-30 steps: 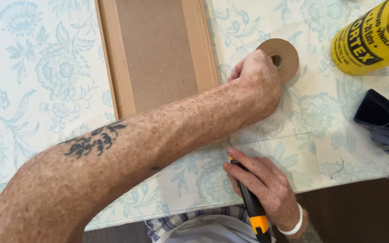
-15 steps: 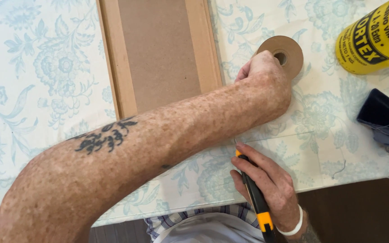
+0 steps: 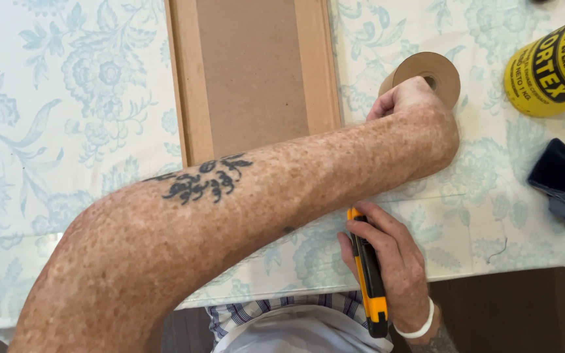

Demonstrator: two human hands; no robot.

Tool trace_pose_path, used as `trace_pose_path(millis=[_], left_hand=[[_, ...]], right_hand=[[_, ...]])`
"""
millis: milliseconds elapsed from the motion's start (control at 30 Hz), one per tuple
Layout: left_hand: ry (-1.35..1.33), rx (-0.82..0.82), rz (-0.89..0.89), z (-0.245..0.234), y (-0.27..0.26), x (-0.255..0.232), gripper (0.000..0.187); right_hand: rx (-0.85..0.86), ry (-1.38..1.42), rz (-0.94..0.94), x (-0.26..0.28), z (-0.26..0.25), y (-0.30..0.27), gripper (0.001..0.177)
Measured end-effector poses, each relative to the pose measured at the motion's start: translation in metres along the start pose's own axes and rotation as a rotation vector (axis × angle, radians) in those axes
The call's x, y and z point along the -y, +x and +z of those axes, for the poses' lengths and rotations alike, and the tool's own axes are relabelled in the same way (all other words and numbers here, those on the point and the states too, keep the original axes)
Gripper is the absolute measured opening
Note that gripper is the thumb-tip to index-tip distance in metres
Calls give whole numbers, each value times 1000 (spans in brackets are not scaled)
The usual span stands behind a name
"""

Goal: Applying water-activated paper tape to the back of a picture frame to seal the edges.

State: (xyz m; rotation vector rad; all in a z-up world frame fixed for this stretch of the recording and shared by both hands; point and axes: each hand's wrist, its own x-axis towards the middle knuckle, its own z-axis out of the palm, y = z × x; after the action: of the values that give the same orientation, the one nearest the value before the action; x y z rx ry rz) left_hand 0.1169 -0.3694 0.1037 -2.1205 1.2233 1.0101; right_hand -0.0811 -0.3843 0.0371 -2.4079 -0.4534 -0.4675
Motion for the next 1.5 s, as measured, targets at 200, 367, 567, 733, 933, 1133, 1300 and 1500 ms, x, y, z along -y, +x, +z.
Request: trace_pose_path(millis=[200,367,567,733,933,1133,1300,1500], left_hand=[[-7,-14,4,2,-2,1,13],[-8,-31,0,2,0,0,12],[-11,-46,-13,4,6,-4,14],[-9,-59,13,4,0,1,11],[2,-76,-3,5,0,0,14],[-12,-84,-9,6,1,3,14],[-37,-88,-22,5,6,3,16],[-24,-106,-10,6,-2,5,16]], right_hand=[[8,-26,-3,-2,4,-2,35],[26,-34,1,-2,6,-7,39],[21,-36,9,3,5,-15,41],[9,-25,13,11,0,-14,38],[48,16,74,21,-7,-15,39],[55,11,90,28,-12,-16,40],[72,-29,115,39,-20,-14,36],[118,-134,179,56,-33,-14,39]])
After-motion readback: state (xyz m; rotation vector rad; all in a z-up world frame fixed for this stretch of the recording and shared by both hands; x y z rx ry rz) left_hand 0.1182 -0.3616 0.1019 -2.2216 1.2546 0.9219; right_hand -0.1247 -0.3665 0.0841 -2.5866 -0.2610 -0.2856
